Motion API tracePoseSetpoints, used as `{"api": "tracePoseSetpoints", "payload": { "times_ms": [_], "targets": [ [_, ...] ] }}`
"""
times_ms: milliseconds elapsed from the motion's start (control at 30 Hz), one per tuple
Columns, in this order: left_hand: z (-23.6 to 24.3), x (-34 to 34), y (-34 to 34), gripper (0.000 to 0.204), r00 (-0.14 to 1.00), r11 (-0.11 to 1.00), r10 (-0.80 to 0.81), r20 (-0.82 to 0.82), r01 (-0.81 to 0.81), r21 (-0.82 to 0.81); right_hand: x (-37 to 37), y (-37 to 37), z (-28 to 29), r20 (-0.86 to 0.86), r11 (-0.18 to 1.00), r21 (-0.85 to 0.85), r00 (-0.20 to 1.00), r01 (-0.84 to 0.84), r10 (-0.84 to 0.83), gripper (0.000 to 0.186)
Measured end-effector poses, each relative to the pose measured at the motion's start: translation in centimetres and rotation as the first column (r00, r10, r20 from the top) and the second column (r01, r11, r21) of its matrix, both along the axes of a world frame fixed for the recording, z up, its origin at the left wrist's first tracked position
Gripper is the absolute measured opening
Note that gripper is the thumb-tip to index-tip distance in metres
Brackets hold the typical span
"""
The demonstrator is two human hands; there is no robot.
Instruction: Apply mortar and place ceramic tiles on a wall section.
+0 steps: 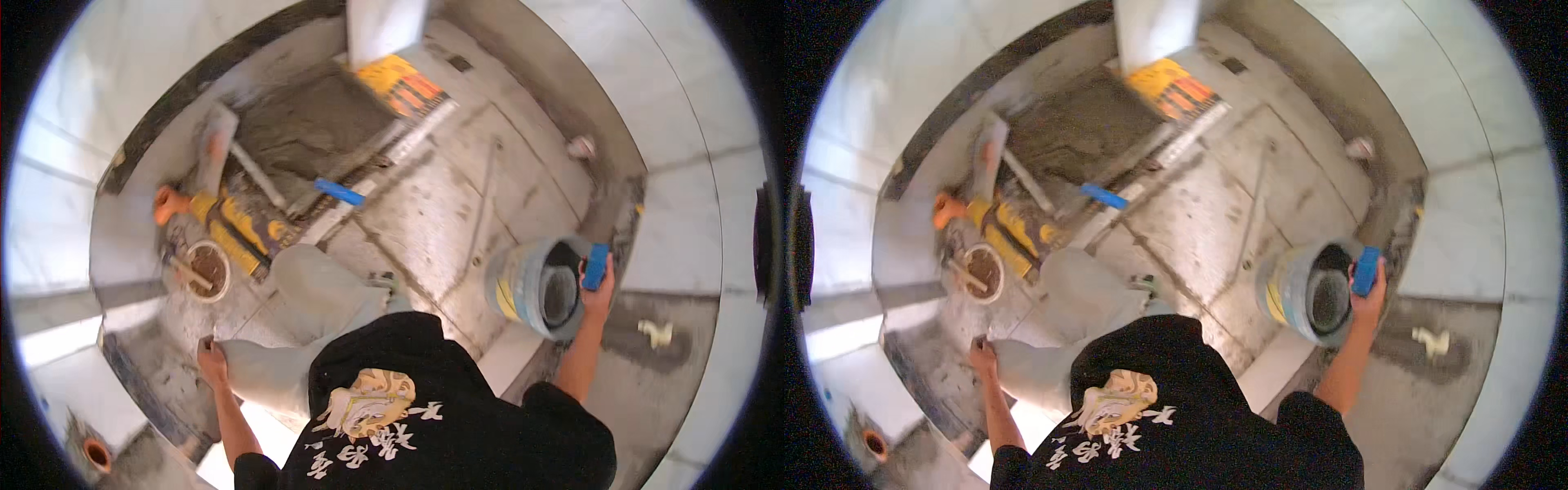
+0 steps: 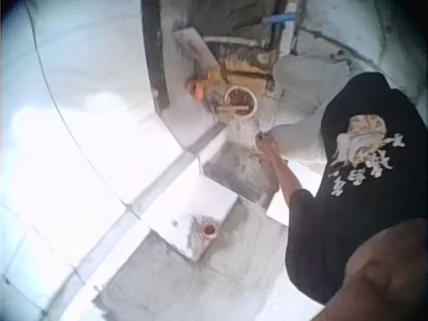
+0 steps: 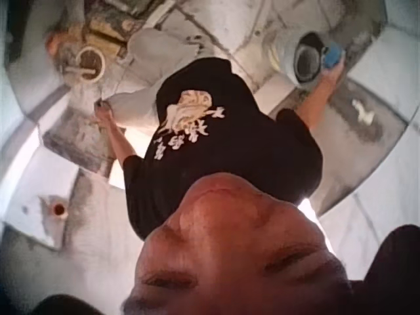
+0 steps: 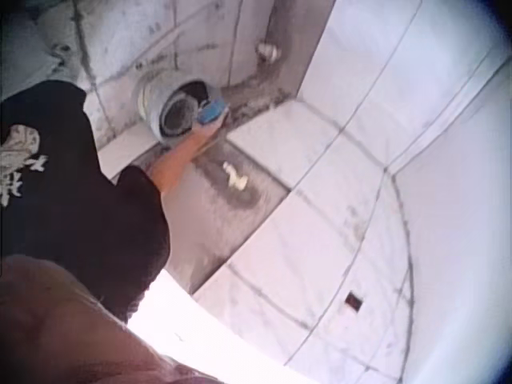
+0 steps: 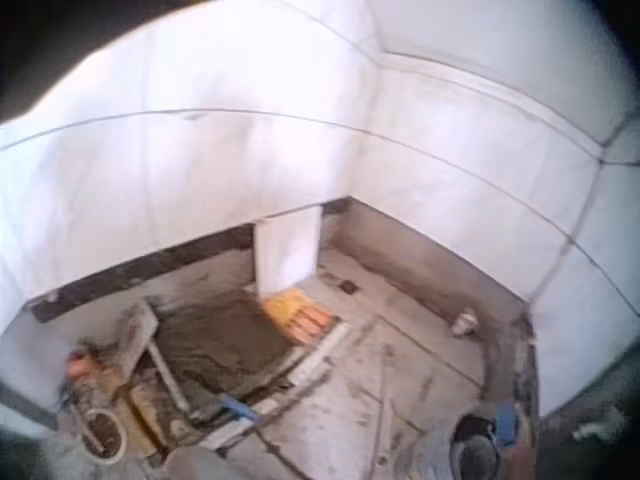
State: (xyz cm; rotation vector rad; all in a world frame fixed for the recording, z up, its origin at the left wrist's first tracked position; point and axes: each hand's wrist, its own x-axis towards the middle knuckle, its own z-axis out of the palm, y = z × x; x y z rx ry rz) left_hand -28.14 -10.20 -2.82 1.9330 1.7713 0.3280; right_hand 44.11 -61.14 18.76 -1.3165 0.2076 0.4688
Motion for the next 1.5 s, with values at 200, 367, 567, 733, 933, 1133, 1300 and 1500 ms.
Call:
{"api": "tracePoseSetpoints", "payload": {
  "times_ms": [200,367,567,733,933,1133,1300,1500],
  "targets": [
    [4.6,0.9,-5.9,0.025,0.97,0.972,0.223,-0.093,-0.215,0.094,3.9,30.0,-7.2,0.071,0.843,-0.109,0.842,-0.526,0.535,0.049],
    [5.6,1.6,-10.0,0.033,0.958,0.941,0.247,-0.147,-0.201,0.272,-4.6,58.8,-17.9,0.081,0.243,-0.489,0.234,-0.838,0.969,0.045],
    [9.1,4.8,-13.7,0.033,0.924,0.877,0.363,-0.117,-0.297,0.378,-11.3,73.9,-25.6,0.02,-0.054,-0.981,-0.376,-0.184,0.926,0.038],
    [11.8,6.0,-16.1,0.033,0.871,0.834,0.462,-0.167,-0.362,0.416,-15.8,76.6,-21.8,-0.088,-0.143,-0.987,-0.497,-0.074,0.863,0.037],
    [10.9,6.2,-13.9,0.034,0.903,0.857,0.404,-0.142,-0.32,0.403,-11.9,76.8,-21.7,0.232,0.202,-0.963,-0.167,-0.179,0.958,0.042],
    [8.1,4.1,-11.2,0.035,0.947,0.928,0.255,-0.195,-0.183,0.323,-2.1,58.5,-13.7,0.434,0.429,-0.845,0.06,-0.32,0.899,0.058],
    [3.6,-1.7,-9.3,0.042,0.971,0.955,0.003,-0.239,0.067,0.287,4.6,27.1,-0.3,0.412,0.414,-0.897,0.636,0.156,0.653,0.047],
    [-1.2,-3.6,1.2,0.048,0.977,0.955,-0.164,0.137,0.192,-0.225,2.1,4.8,0.0,0.157,-0.246,-0.931,0.907,0.268,0.392,0.049]
  ]
}}
